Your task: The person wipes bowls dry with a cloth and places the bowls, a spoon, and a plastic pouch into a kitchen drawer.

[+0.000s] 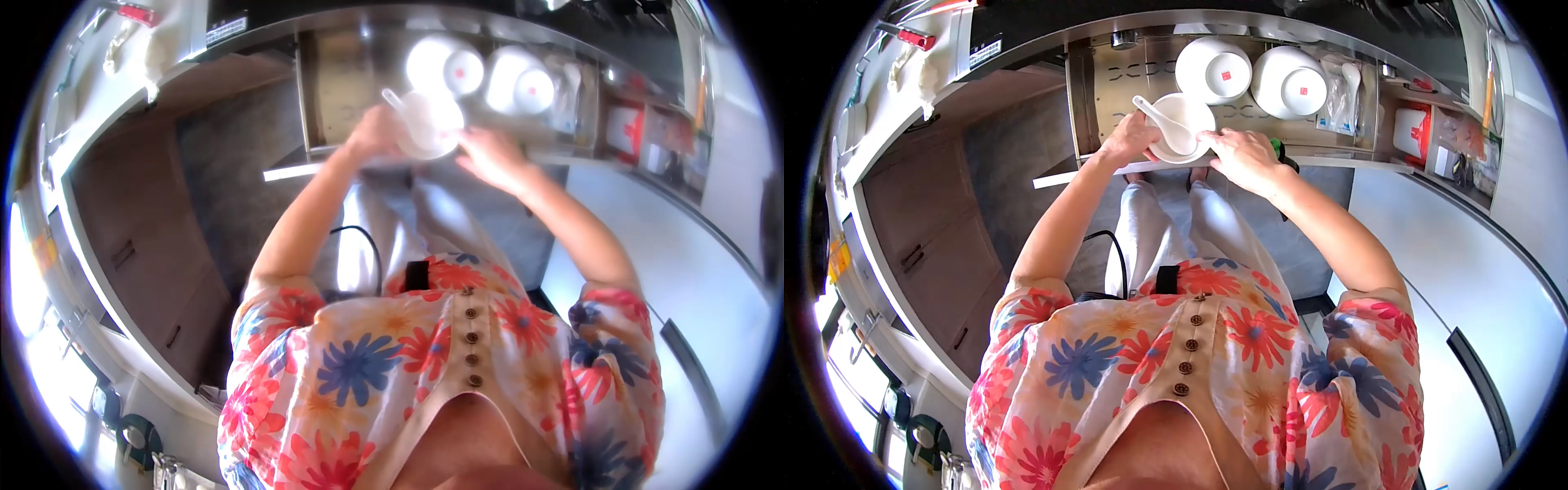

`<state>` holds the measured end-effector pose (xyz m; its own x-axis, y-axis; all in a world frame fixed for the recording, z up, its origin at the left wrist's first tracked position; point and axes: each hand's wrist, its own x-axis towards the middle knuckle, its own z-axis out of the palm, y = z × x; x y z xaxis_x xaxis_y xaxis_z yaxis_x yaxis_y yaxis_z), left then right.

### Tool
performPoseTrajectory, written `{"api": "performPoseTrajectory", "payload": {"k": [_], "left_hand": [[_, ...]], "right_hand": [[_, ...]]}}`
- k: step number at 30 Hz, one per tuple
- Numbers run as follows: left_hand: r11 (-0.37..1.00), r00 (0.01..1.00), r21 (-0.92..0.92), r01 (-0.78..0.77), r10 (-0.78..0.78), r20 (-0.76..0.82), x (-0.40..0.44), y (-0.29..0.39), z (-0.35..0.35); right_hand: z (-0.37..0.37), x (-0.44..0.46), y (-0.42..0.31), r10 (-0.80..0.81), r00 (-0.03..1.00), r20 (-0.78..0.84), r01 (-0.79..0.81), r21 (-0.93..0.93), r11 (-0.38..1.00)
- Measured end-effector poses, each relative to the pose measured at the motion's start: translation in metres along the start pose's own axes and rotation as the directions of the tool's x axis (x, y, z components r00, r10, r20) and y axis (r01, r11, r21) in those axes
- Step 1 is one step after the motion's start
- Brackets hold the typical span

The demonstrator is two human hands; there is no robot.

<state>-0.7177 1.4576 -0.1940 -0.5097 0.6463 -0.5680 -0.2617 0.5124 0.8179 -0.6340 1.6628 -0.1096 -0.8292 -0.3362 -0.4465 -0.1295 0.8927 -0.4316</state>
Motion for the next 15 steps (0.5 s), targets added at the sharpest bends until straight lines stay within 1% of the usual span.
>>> {"api": "performPoseTrajectory", "payload": {"k": [2, 3, 4, 5, 6, 8, 10, 11, 12, 14, 15], "left_hand": [[0.992, 0.996, 0.093, -0.08, 0.084, -0.031, 0.01, -0.016, -0.002], [0.995, 0.994, 0.064, -0.078, 0.082, -0.066, 0.013, -0.02, -0.003], [0.998, 0.994, -0.027, 0.049, -0.052, -0.095, 0.018, -0.028, -0.009], [0.978, 0.975, -0.125, 0.17, -0.185, -0.121, 0.016, -0.02, -0.018], [0.965, 0.974, -0.212, 0.155, -0.185, -0.133, 0.011, -0.009, -0.024], [0.918, 0.97, -0.378, 0.116, -0.187, -0.158, 0.006, -0.003, -0.033], [0.911, 0.957, -0.388, 0.143, -0.228, -0.18, 0.017, -0.022, -0.04], [0.907, 0.953, -0.388, 0.165, -0.248, -0.174, 0.023, -0.034, -0.028], [0.899, 0.954, -0.405, 0.169, -0.252, -0.162, 0.024, -0.047, -0.021], [0.876, 0.955, -0.451, 0.171, -0.26, -0.144, 0.033, -0.067, -0.028], [0.876, 0.954, -0.449, 0.174, -0.263, -0.145, 0.038, -0.08, -0.032]], "right_hand": [[0.0, 0.015, -0.002, 0.022, 0.999, 0.038, -0.022, 0.001, 1.0], [0.0, 0.022, -0.003, 0.034, 0.998, 0.058, -0.034, 0.001, 0.999], [0.009, 0.039, -0.002, 0.006, 1.0, 0.001, -0.006, 0.014, 1.0], [0.012, 0.049, -0.001, 0.002, 1.0, -0.015, -0.002, 0.016, 1.0], [0.015, 0.06, 0.001, -0.003, 0.999, -0.033, 0.004, 0.017, 1.0], [0.021, 0.083, 0.006, -0.021, 1.0, -0.015, 0.021, 0.011, 1.0], [0.022, 0.099, 0.004, -0.045, 0.999, -0.002, 0.045, -0.008, 0.999], [0.033, 0.091, 0.009, -0.037, 0.999, 0.031, 0.038, -0.017, 0.999], [0.046, 0.087, 0.012, -0.073, 0.997, -0.009, 0.073, 0.023, 0.997], [0.058, 0.095, 0.021, -0.145, 0.986, -0.082, 0.153, 0.09, 0.984], [0.052, 0.097, 0.019, -0.051, 0.999, 0.0, 0.05, 0.156, 0.987]]}}
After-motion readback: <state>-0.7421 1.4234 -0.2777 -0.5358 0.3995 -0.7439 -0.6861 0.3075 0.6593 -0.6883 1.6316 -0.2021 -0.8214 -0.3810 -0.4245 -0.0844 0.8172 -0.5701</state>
